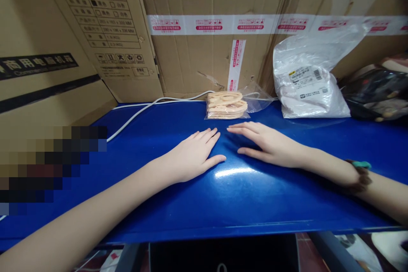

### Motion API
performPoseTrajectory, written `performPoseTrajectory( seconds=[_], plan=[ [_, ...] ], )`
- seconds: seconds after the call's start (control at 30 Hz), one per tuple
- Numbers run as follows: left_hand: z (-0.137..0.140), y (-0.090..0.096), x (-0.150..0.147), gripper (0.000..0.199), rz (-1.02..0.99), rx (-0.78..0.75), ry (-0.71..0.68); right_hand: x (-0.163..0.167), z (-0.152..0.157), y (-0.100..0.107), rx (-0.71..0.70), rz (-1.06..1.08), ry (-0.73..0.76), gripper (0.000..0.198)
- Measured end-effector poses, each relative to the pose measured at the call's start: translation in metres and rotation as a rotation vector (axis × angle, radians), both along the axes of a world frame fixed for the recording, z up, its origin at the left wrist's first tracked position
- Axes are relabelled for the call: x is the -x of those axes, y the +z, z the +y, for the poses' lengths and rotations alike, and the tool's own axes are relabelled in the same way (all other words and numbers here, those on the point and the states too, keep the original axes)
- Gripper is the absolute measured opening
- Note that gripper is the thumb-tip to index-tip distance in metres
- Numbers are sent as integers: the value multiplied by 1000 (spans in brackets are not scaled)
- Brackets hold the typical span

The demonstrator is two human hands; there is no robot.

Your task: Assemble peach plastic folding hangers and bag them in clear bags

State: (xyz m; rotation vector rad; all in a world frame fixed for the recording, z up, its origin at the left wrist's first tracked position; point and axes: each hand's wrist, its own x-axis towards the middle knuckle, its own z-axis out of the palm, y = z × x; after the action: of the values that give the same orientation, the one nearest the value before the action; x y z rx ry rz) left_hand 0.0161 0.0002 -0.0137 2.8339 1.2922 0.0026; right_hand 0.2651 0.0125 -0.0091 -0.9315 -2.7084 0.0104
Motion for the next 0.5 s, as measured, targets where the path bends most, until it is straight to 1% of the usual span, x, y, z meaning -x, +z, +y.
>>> performPoseTrajectory(
  seconds=[0.07, 0.13, 0.17, 0.2, 0.23, 0.27, 0.3, 0.37, 0.43, 0.47, 0.5],
  plan=[
    [0, 0, 0, 74, 11, 3, 1, 0, 14, 12, -59, 48, -4, 51],
    [-1, 0, 0, 75, 11, 11, 4, -1, 37, 27, -93, 124, -46, 53],
    [-2, 0, 1, 75, 6, 14, 6, -3, 50, 33, -104, 174, -82, 51],
    [-3, 0, 1, 75, -5, 17, 3, -5, 65, 39, -92, 247, -159, 47],
    [-3, 1, 1, 73, -31, 13, -6, -7, 80, 44, -33, 339, -280, 44],
    [-2, 2, 1, 70, -79, 1, -17, -9, 95, 47, 73, 450, -435, 43],
    [1, 3, 1, 66, -151, -22, -21, -11, 109, 48, 132, 480, -521, 44],
    [14, 6, 1, 58, -350, -82, 29, -15, 132, 45, 276, 493, -621, 41],
    [37, 11, 2, 59, -540, -115, 181, -19, 147, 38, 426, 499, -692, 36],
    [52, 13, 2, 60, -611, -88, 282, -21, 152, 34, 491, 505, -713, 35],
    [68, 15, 2, 61, -635, -76, 326, -23, 156, 31, 547, 512, -728, 34]
  ],
)
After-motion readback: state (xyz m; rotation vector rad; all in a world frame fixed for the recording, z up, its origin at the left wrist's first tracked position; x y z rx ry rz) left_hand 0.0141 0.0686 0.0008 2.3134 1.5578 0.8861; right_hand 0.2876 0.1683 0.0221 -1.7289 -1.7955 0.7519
